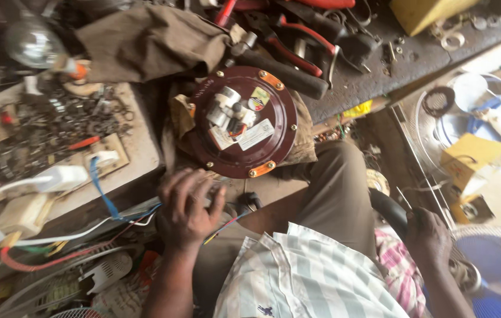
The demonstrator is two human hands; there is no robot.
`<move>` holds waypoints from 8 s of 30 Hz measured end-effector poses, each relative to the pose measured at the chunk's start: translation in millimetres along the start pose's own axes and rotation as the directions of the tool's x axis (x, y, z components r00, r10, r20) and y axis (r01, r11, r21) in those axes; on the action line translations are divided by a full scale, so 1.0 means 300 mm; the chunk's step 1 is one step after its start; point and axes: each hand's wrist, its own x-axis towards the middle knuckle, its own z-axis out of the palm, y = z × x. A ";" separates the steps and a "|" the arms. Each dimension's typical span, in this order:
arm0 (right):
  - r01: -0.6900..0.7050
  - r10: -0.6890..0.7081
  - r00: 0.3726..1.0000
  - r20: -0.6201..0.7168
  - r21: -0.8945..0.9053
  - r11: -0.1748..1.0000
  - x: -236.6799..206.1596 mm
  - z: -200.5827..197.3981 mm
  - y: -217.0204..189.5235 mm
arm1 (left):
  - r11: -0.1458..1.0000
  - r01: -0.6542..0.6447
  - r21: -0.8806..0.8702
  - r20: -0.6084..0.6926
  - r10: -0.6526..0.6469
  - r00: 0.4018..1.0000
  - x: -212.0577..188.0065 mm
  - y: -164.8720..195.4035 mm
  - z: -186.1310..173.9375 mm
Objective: The person sits at a cluttered workbench repairing an electric fan motor. They handle the motor housing, position a capacitor and wires on it, and use pliers and a screwdriver to work on the components, turning the assembly as they go.
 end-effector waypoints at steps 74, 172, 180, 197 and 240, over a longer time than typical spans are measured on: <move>-0.159 0.357 0.820 -0.448 0.420 0.893 -0.574 -0.233 -0.218 | 0.996 -0.084 -0.021 -0.180 0.079 0.981 -0.234 -0.070 -0.218; 0.879 -0.639 0.441 -0.630 0.160 0.449 0.013 -0.341 -0.925 | 0.972 -0.025 -0.232 -0.175 -0.017 0.984 0.244 0.166 0.007; 0.866 -0.688 0.454 -0.567 0.100 0.489 -0.002 -0.362 -0.953 | 0.958 -0.007 -0.285 -0.198 -0.052 0.979 0.232 0.146 -0.011; 0.766 -0.679 0.640 -0.359 0.365 0.529 0.047 -0.330 -0.929 | 0.941 0.034 -0.338 -0.161 -0.093 0.983 0.237 0.145 0.010; 0.773 -0.711 0.634 -0.304 0.231 0.590 0.036 -0.340 -0.948 | 0.928 0.036 -0.370 -0.165 -0.103 0.981 0.249 0.134 0.008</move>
